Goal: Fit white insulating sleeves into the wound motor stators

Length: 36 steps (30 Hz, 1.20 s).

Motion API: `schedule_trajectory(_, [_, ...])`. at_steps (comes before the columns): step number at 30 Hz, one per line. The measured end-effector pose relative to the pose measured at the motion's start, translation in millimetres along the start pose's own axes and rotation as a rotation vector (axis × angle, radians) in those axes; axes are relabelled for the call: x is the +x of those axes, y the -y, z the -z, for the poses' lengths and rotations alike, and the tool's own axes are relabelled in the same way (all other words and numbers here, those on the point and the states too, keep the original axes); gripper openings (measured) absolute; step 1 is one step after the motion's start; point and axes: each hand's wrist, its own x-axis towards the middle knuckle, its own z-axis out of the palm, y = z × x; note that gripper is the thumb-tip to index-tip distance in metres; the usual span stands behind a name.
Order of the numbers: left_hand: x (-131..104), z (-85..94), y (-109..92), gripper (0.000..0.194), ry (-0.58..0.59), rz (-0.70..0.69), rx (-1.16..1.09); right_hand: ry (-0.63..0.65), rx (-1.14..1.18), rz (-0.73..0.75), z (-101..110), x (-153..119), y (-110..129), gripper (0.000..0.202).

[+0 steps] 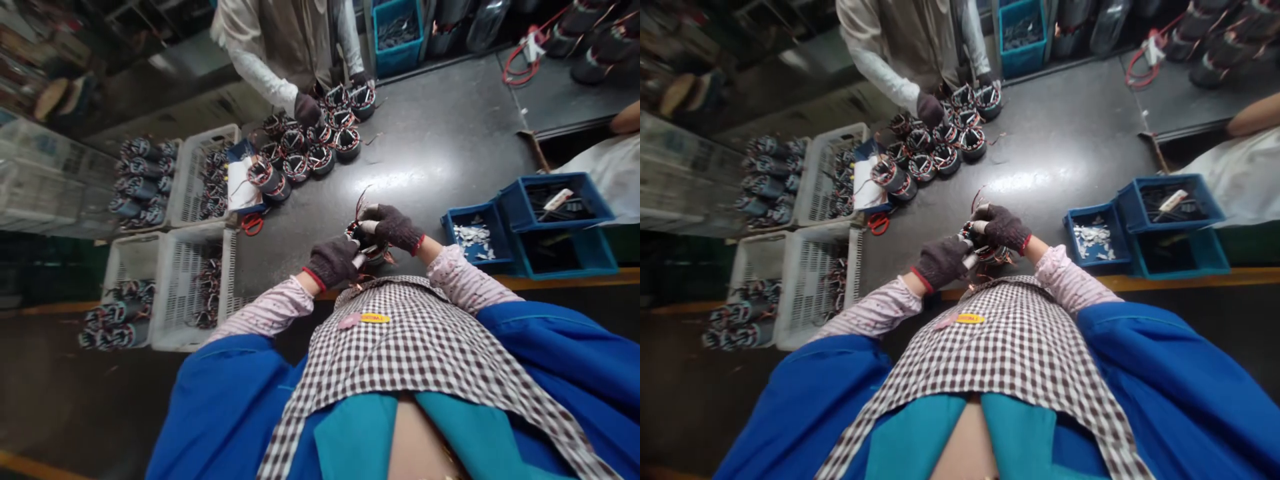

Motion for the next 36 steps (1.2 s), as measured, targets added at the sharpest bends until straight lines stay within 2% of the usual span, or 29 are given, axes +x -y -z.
schedule_trajectory(2, [7.4,3.7,-11.1,0.033,0.069,-0.020,0.090,-0.006,0.017,0.017,-3.5,-2.7,-0.2,0.018])
schedule_trajectory(4, [12.4,6.8,-13.6,0.031,0.106,-0.036,0.089,-0.017,0.019,0.020,-7.5,-5.0,0.2,0.017])
schedule_trajectory(6, [16.8,7.0,-9.0,0.028,0.105,0.045,-0.002,-0.033,-0.025,0.011,-10.7,-6.1,1.3,0.014])
schedule_trajectory(9, [23.0,2.3,1.4,0.025,0.116,0.197,-0.267,-0.069,-0.134,-0.002,-13.2,-5.9,3.9,0.016])
schedule_trajectory(11, [23.6,-0.4,5.0,0.022,0.123,0.230,-0.385,-0.075,-0.184,-0.025,-14.4,-6.0,6.1,0.020])
schedule_trajectory(14, [13.4,2.0,3.7,0.016,0.056,0.255,-0.416,-0.093,-0.237,-0.043,-18.6,-7.6,8.3,0.021])
schedule_trajectory(16, [1.9,7.7,2.4,0.021,0.044,0.234,-0.511,-0.133,-0.265,-0.033,-22.6,-9.2,7.9,0.022])
schedule_trajectory(18, [-6.4,12.9,5.0,0.032,0.031,0.181,-0.785,-0.161,-0.244,-0.022,-25.2,-10.7,5.4,0.021])
schedule_trajectory(20, [-7.0,13.1,11.7,0.042,-0.053,0.171,-1.103,-0.151,-0.123,-0.009,-24.9,-12.8,1.5,0.021])
schedule_trajectory(22, [-0.5,6.8,19.6,0.049,-0.143,0.205,-1.338,-0.095,0.102,-0.014,-21.3,-16.3,-2.5,0.021])
schedule_trajectory(24, [8.7,-3.0,24.7,0.053,-0.149,0.235,-1.418,-0.016,0.332,-0.031,-15.7,-20.9,-4.6,0.027])
schedule_trajectory(26, [16.7,-11.9,24.3,0.056,-0.122,0.221,-1.464,0.059,0.452,-0.027,-10.4,-25.3,-3.3,0.039])
schedule_trajectory(28, [22.3,-17.1,19.2,0.059,-0.128,0.173,-1.487,0.115,0.454,0.007,-6.8,-28.9,2.6,0.043])
schedule_trajectory(30, [26.9,-18.6,12.4,0.060,-0.150,0.119,-1.488,0.142,0.394,0.040,-5.2,-31.8,12.2,0.039])
schedule_trajectory(33, [33.0,-17.7,7.4,0.058,-0.186,0.067,-1.525,0.100,0.285,0.063,-3.6,-37.2,24.9,0.030])
schedule_trajectory(36, [34.4,-18.1,13.1,0.054,-0.180,0.004,-1.557,-0.057,0.218,0.079,4.8,-44.1,18.3,0.026])
